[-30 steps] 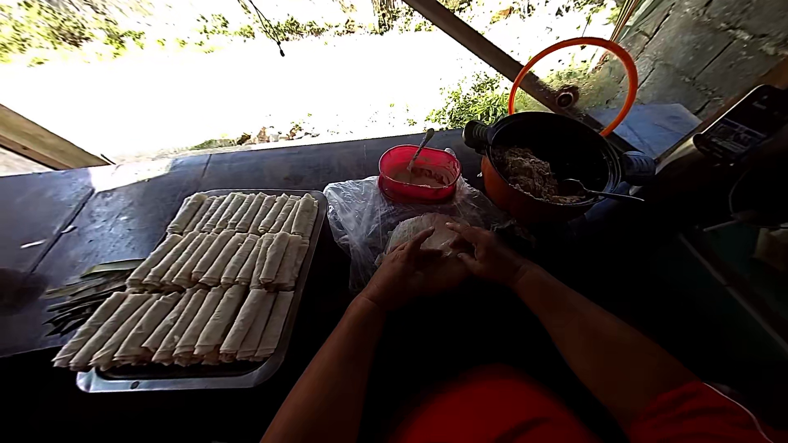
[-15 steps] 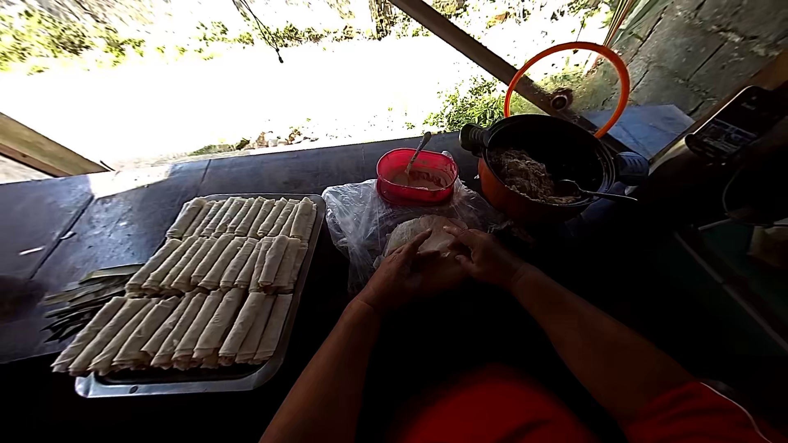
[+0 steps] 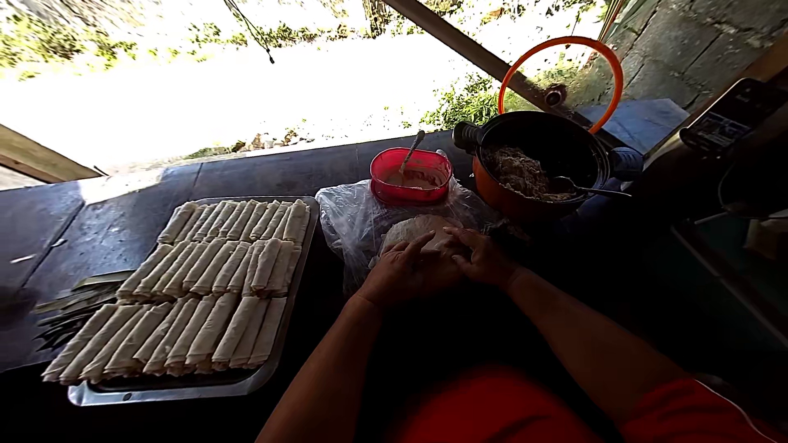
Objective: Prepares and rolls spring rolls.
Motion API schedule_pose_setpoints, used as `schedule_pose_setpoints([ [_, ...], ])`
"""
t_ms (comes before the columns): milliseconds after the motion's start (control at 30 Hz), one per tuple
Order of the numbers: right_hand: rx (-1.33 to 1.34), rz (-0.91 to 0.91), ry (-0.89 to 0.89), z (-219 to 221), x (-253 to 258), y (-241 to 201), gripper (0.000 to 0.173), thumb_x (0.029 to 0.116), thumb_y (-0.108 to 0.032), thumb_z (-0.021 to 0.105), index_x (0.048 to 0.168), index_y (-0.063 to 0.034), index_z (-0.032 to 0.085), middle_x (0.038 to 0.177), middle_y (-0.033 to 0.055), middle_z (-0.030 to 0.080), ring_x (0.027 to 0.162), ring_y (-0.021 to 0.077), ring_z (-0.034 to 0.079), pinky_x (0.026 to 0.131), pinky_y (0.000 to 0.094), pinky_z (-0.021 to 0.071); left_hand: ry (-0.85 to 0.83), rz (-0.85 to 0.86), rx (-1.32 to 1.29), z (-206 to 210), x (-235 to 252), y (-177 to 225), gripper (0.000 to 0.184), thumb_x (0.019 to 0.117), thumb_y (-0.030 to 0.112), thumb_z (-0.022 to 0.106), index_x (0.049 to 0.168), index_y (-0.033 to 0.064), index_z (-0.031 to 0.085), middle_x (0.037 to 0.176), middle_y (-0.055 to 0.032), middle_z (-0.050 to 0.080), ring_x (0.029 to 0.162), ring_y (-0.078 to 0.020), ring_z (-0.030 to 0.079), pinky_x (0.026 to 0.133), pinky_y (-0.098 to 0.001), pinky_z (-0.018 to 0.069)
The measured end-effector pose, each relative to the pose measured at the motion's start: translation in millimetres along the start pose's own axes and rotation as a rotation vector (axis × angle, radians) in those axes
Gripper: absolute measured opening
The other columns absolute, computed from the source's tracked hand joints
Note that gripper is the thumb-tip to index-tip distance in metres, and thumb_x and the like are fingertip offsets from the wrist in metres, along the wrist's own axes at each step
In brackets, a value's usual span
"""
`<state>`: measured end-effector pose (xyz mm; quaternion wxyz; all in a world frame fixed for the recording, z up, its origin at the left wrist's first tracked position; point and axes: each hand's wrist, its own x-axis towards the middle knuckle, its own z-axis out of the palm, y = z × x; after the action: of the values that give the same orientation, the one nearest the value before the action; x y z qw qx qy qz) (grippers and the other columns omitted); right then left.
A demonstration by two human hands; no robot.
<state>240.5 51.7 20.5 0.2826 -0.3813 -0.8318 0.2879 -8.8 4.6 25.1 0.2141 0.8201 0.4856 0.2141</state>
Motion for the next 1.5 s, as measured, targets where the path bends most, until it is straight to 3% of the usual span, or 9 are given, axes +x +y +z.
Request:
schedule_pose_setpoints([
  [233, -0.002, -0.035, 0.017, 2.1, -0.7, 3.2, 0.051, 0.0901, -0.009, 0.067, 0.14, -0.0093, 0.06, 0.12, 0.0005, 0.074, 0.119, 0.0102, 0.065, 0.108, 0.0316, 0.0508, -0.056, 0.0, -0.022, -3.9, -0.5, -4.9, 0.06, 0.0949, 0.02, 0.046, 0.154, 0.033, 0.046, 0.136, 0.0205, 0.065, 0.123, -0.0037, 0.058, 0.112, -0.043, 0.0369],
  [367, 0.004, -0.019, 0.022, 2.7, -0.7, 3.4, 0.053, 0.0905, -0.009, 0.068, 0.143, -0.0107, 0.059, 0.12, 0.0, 0.074, 0.119, 0.01, 0.066, 0.108, 0.032, 0.0517, 0.025, -0.059, -0.604, -18.7, -7.9, -11.8, 0.062, 0.0932, 0.004, 0.048, 0.154, 0.0164, 0.045, 0.127, -0.0035, 0.072, 0.11, -0.0151, 0.07, 0.098, -0.0375, 0.0565],
  [433, 0.007, -0.022, 0.026, 2.6, -0.5, 2.4, 0.052, 0.0901, -0.008, 0.068, 0.142, -0.0102, 0.06, 0.12, 0.0004, 0.074, 0.119, 0.0102, 0.066, 0.107, 0.0323, 0.052, 0.043, -0.078, -0.649, -24.0, -11.9, -15.3, 0.064, 0.092, 0.003, 0.047, 0.155, 0.0143, 0.044, 0.121, -0.0073, 0.074, 0.104, -0.0178, 0.073, 0.094, -0.0375, 0.059],
  [633, 0.031, -0.029, 0.032, 2.3, -0.8, 2.3, 0.054, 0.0899, -0.007, 0.069, 0.142, -0.0097, 0.059, 0.119, 0.0007, 0.075, 0.118, 0.0117, 0.066, 0.107, 0.0339, 0.0528, 0.018, -0.067, -0.454, -20.2, -11.8, -15.1, 0.052, 0.0974, 0.004, 0.048, 0.148, 0.0159, 0.052, 0.116, 0.0015, 0.076, 0.108, -0.0095, 0.071, 0.1, -0.0342, 0.0574],
  [800, 0.033, -0.024, 0.039, 2.5, -0.9, 3.6, 0.053, 0.0897, -0.008, 0.07, 0.142, -0.0106, 0.06, 0.118, -0.0006, 0.075, 0.118, 0.0106, 0.066, 0.107, 0.0329, 0.0525, 0.071, -0.068, -0.502, -19.9, -18.3, -18.0, 0.056, 0.0946, 0.001, 0.047, 0.15, 0.0117, 0.049, 0.12, -0.0015, 0.076, 0.112, -0.0127, 0.071, 0.101, -0.0354, 0.0577],
  [1033, 0.042, -0.022, 0.04, 2.7, -0.8, 2.3, 0.055, 0.0891, -0.006, 0.07, 0.142, -0.0097, 0.059, 0.118, -0.0002, 0.075, 0.118, 0.0103, 0.066, 0.106, 0.0328, 0.0531, 0.034, -0.038, -0.251, -21.1, -17.4, -22.3, 0.044, 0.097, 0.008, 0.047, 0.135, 0.0209, 0.063, 0.116, 0.0088, 0.075, 0.112, -0.0032, 0.068, 0.102, -0.032, 0.0555],
  [1167, 0.046, -0.014, 0.035, 2.4, -1.3, 2.2, 0.054, 0.0895, -0.006, 0.07, 0.142, -0.0099, 0.059, 0.119, 0.0, 0.074, 0.118, 0.0101, 0.066, 0.107, 0.0325, 0.053, 0.038, -0.01, -0.261, -18.6, -16.0, -15.0, 0.054, 0.0954, 0.009, 0.048, 0.148, 0.0226, 0.053, 0.129, 0.0099, 0.07, 0.124, -0.0053, 0.063, 0.109, -0.0351, 0.0509],
  [1267, 0.047, -0.007, 0.029, 2.7, -1.6, 2.0, 0.055, 0.0902, -0.007, 0.07, 0.144, -0.0101, 0.058, 0.12, 0.0001, 0.074, 0.118, 0.0102, 0.066, 0.107, 0.0331, 0.0528, 0.026, -0.037, -0.222, -12.6, -15.6, -12.1, 0.05, 0.0966, 0.01, 0.047, 0.143, 0.0258, 0.058, 0.125, 0.0123, 0.072, 0.127, -0.0046, 0.059, 0.114, -0.0378, 0.0449],
  [1500, 0.05, -0.01, 0.036, 3.4, -1.3, 3.0, 0.055, 0.0897, -0.007, 0.069, 0.143, -0.0098, 0.059, 0.12, 0.0004, 0.074, 0.118, 0.0104, 0.066, 0.107, 0.0327, 0.0531, 0.033, -0.072, -0.413, -10.5, -15.4, -11.0, 0.065, 0.0921, 0.005, 0.046, 0.155, 0.0206, 0.042, 0.126, 0.0069, 0.073, 0.122, -0.0076, 0.065, 0.11, -0.0386, 0.0499],
])
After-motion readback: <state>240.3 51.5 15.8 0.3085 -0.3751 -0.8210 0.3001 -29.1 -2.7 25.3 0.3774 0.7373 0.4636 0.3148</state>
